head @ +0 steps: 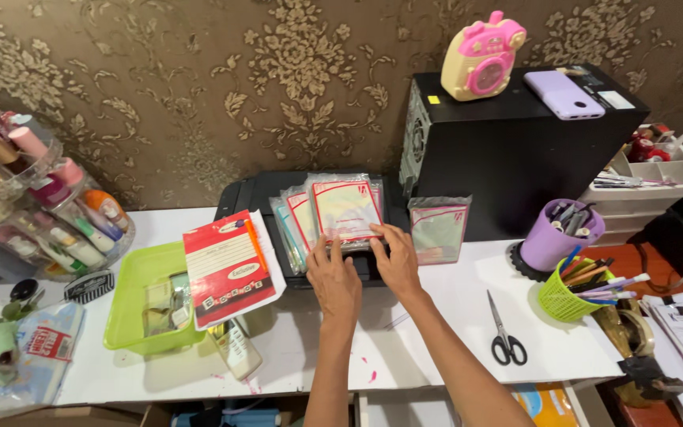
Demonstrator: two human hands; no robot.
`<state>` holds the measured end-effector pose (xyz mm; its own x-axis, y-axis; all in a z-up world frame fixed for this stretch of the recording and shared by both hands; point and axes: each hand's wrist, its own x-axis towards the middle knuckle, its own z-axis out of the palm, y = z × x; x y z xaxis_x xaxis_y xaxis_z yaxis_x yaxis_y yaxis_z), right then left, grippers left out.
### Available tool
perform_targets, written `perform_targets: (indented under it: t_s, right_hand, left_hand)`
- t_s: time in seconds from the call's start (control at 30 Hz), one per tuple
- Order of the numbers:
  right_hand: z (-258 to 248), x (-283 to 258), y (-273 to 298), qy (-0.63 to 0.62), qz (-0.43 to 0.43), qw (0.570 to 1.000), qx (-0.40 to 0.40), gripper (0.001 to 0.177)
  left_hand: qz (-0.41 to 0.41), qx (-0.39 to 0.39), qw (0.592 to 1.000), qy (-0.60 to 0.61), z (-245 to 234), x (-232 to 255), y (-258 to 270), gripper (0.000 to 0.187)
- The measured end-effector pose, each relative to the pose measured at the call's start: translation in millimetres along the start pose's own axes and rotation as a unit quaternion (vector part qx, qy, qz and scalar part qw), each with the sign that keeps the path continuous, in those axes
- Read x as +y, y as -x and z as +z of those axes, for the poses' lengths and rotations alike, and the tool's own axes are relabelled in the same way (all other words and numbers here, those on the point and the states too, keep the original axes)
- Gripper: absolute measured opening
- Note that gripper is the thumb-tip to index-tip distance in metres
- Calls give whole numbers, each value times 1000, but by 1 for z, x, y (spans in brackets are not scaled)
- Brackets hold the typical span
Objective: The person organizes stationery items on a desk. They place a colorful notebook into a drawer, write on a small paper with an orange marker, and use scissors to cut a strip of paper. They then apply tape to the notebook and place it in the drawer. Finally, they handle a red notebook and a plastic-wrapped item.
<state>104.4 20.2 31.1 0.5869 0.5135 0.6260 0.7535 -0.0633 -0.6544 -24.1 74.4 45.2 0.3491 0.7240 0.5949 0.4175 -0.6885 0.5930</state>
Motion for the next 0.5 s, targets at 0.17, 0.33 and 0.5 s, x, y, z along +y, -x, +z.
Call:
perform_targets:
  t_s: [0.17, 0.33, 0.5]
  right_hand:
    - [8, -15, 5, 26, -3, 1000, -1, 33]
    - [18, -20, 10, 55, -14, 998, -3, 35]
    - [20, -34, 26, 17, -51, 997, 61, 43]
  left_hand:
    - [6, -11, 1000, 7, -17, -9, 1, 54]
    - [32, -21, 998, 57, -37, -17, 1, 56]
    - [41, 7, 994, 105, -68, -26, 7, 46]
